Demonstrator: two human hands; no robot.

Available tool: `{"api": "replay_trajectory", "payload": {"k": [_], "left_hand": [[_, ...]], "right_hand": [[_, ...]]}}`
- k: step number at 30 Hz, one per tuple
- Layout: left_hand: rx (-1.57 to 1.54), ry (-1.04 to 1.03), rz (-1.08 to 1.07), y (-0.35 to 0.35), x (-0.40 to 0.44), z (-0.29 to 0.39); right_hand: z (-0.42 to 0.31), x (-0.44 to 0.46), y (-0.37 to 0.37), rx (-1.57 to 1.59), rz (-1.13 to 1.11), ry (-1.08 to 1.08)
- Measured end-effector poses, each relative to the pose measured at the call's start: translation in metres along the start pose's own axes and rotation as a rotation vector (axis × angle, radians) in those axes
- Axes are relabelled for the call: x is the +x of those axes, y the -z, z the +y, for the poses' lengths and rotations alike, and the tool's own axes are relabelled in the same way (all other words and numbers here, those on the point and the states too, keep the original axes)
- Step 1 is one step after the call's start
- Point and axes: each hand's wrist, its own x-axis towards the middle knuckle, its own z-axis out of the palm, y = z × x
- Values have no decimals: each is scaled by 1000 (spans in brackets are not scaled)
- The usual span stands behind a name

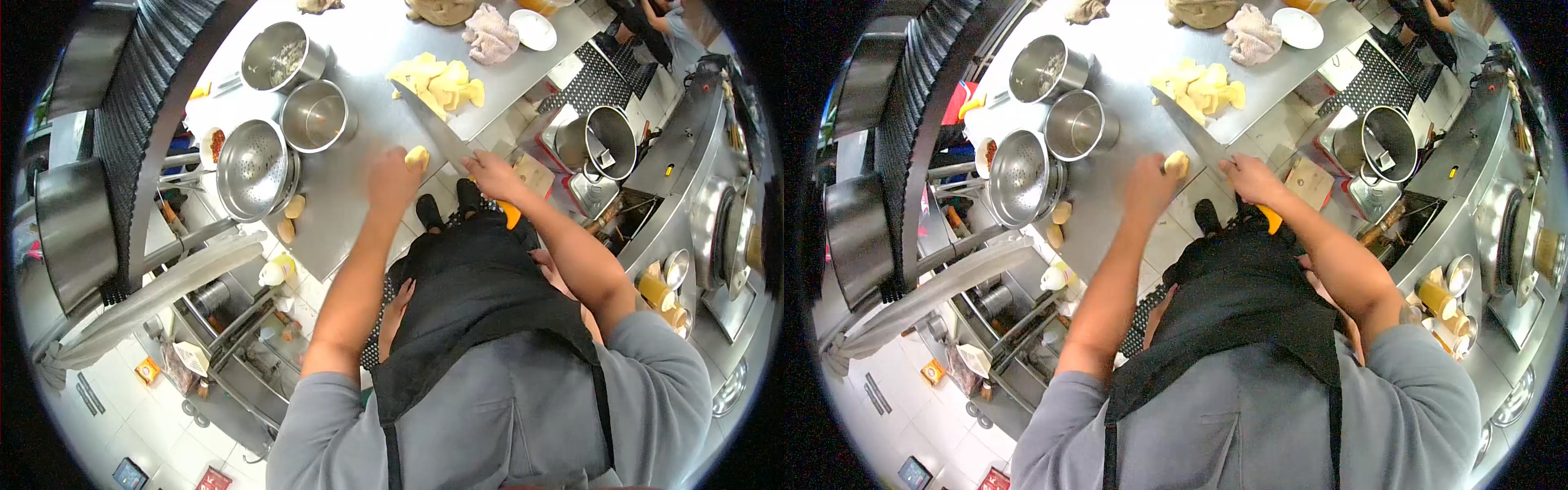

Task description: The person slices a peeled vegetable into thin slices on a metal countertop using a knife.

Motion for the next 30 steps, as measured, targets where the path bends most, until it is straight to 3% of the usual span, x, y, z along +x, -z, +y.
{"api": "replay_trajectory", "payload": {"k": [3,9,18,30], "left_hand": [[-154,-231,319,-34,-18,-11],[-115,-438,455,-49,-13,-27],[-123,-435,464,-54,-6,-28],[-77,-429,449,-56,-7,-30]], "right_hand": [[20,6,1,-75,2,60],[13,5,5,-53,-119,-27],[31,23,0,-50,-178,46],[26,14,2,78,-245,-54]]}}
